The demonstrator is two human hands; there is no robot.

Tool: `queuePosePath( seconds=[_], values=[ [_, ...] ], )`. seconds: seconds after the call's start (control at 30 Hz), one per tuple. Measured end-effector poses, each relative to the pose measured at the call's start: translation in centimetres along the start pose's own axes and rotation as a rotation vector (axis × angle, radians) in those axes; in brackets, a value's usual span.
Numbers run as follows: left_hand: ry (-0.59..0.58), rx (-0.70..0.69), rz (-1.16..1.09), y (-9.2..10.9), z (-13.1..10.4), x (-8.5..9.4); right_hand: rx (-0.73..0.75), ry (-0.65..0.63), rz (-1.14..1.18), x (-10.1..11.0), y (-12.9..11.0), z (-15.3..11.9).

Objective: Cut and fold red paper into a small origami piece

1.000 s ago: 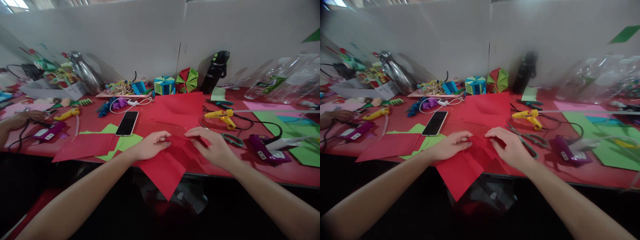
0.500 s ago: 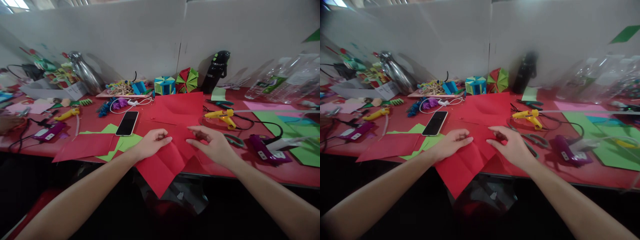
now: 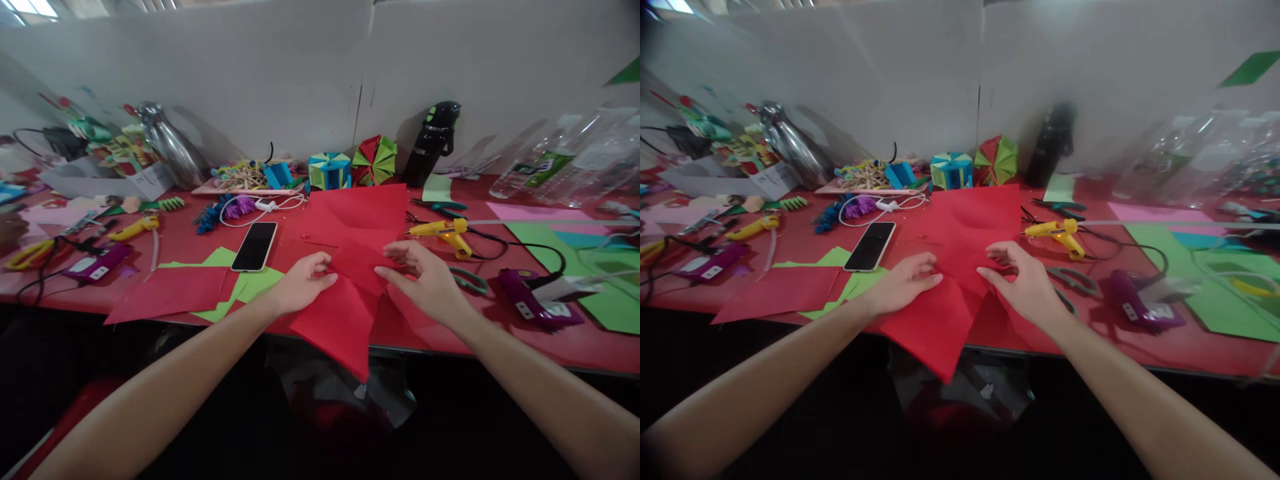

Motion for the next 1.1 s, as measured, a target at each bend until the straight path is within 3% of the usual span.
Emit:
queuePosePath(
  seconds=[0.1,0.2,0.27,0.4,0.47,0.6,0.73,0.8,0.9,0.97,1.1],
  values=[
    [-0.012,0.028,-0.131,-0.1,0.0,-0.2,-0.149,0.017,0.136,0.1,0.9,0.5],
    [-0.121,0.151,-0.297,0.0,-0.5,-0.9,-0.272,-0.099,0.187,-0.1,1.1,0.6],
    [-0.144,0.206,-0.314,0.0,-0.8,-1.3,-0.280,-0.153,0.168,-0.4,0.7,0.5],
    [-0.120,0.096,-0.301,0.1,-0.8,-1.8,-0.220,-0.138,0.094,-0.7,-0.3,0.2],
    [-0.050,0.016,-0.245,0.2,-0.6,-1.5,-0.186,-0.128,0.049,-0.6,-0.4,0.2],
    [0.087,-0.034,-0.106,0.5,-0.3,-0.6,-0.062,-0.220,-0.052,-0.4,-0.6,0.5],
    [-0.068,-0.025,-0.033,0.6,-0.2,-1.0,0.105,-0.431,-0.142,-1.1,-0.6,1.3],
    [-0.068,-0.071,0.043,0.3,0.0,-1.2,0.222,-0.405,-0.231,-1.3,-1.0,1.6],
    [0.026,-0.119,0.106,-0.6,0.7,-1.3,0.434,-0.181,-0.448,-1.1,-2.7,1.1],
    [0.102,-0.138,0.102,-1.3,1.3,-1.1,0.558,-0.115,-0.537,-1.0,-4.3,-0.2],
    [0.169,-0.090,0.082,-2.2,1.6,-0.7,0.651,-0.296,-0.543,-1.6,-5.5,-3.2]
  ],
)
Point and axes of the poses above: each hand's wrist, its own z-axis towards the middle knuckle, its own x-axis out of the back of the hand, y = z × x, the point moved 3 cm from there along z, towards the middle knuckle, and after that the axes turned 10 degrees about y, right-handed, at the moved point
